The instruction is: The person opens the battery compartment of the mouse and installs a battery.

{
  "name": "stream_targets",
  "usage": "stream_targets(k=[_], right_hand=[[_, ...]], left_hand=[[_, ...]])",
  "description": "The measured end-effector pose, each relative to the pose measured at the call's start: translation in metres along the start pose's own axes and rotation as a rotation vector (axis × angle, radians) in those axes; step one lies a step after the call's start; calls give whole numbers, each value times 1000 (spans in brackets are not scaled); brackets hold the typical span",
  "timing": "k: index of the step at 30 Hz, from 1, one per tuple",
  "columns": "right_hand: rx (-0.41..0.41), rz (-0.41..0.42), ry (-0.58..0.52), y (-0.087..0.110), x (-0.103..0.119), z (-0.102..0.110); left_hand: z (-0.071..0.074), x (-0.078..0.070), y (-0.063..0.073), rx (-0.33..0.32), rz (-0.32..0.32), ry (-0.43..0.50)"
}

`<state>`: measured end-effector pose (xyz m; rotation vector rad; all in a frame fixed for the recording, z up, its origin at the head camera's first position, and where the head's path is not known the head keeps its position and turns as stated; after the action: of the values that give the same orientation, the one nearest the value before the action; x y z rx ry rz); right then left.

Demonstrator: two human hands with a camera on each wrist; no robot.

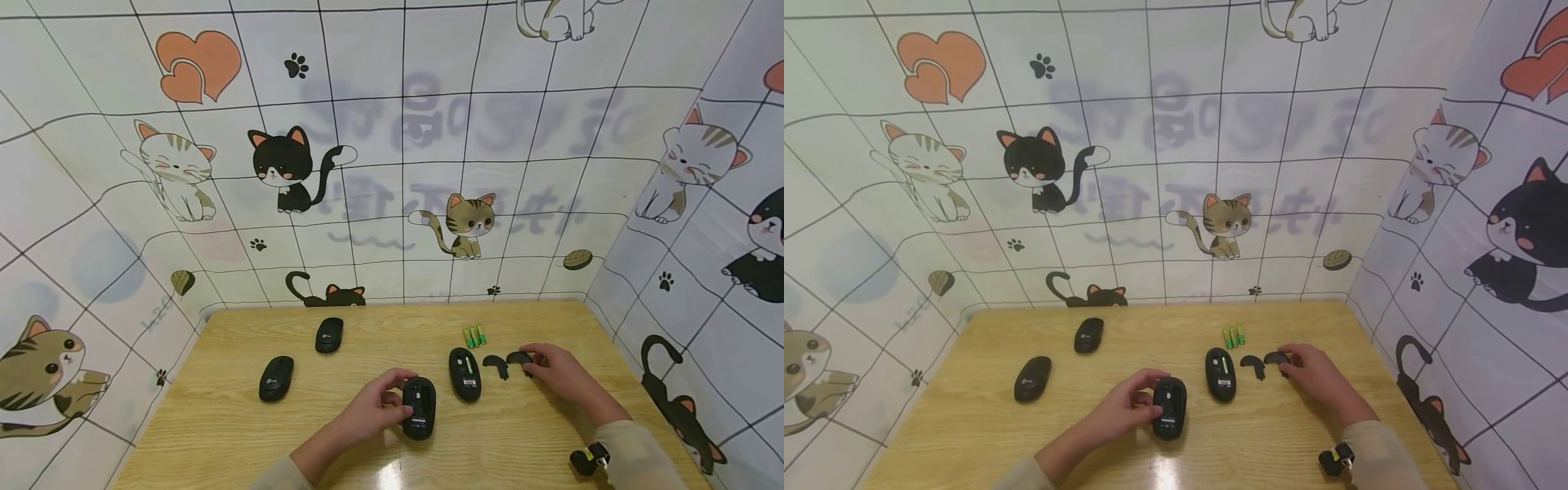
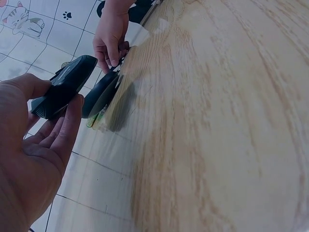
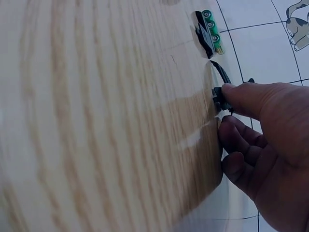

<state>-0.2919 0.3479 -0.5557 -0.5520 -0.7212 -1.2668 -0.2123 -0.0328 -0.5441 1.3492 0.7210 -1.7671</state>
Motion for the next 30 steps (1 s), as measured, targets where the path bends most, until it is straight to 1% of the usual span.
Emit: stream_targets(k=[8, 13, 19, 30], right_hand=[[2, -3, 12, 2, 1, 0], [-37, -1, 15, 1, 1, 1], [-110, 20, -2, -3, 11, 1], [-128, 41, -35, -9, 28, -4]], left_hand=[[2, 1, 1, -5, -5, -10], [2, 1, 0, -10, 0, -11], [3, 0, 1, -16, -2, -20], [1, -1, 2, -5, -19, -10]])
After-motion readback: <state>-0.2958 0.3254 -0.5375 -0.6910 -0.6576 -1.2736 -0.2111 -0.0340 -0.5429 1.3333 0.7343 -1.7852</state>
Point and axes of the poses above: each hand's wrist, its own y-axis away from the middle knuckle, its own z-axis out of the back of the hand, x = y × z, the point moved 8 cm from there along -y, towards the middle knuckle, and after that the axes turned 11 degrees about -y, right-handed, at the moved point
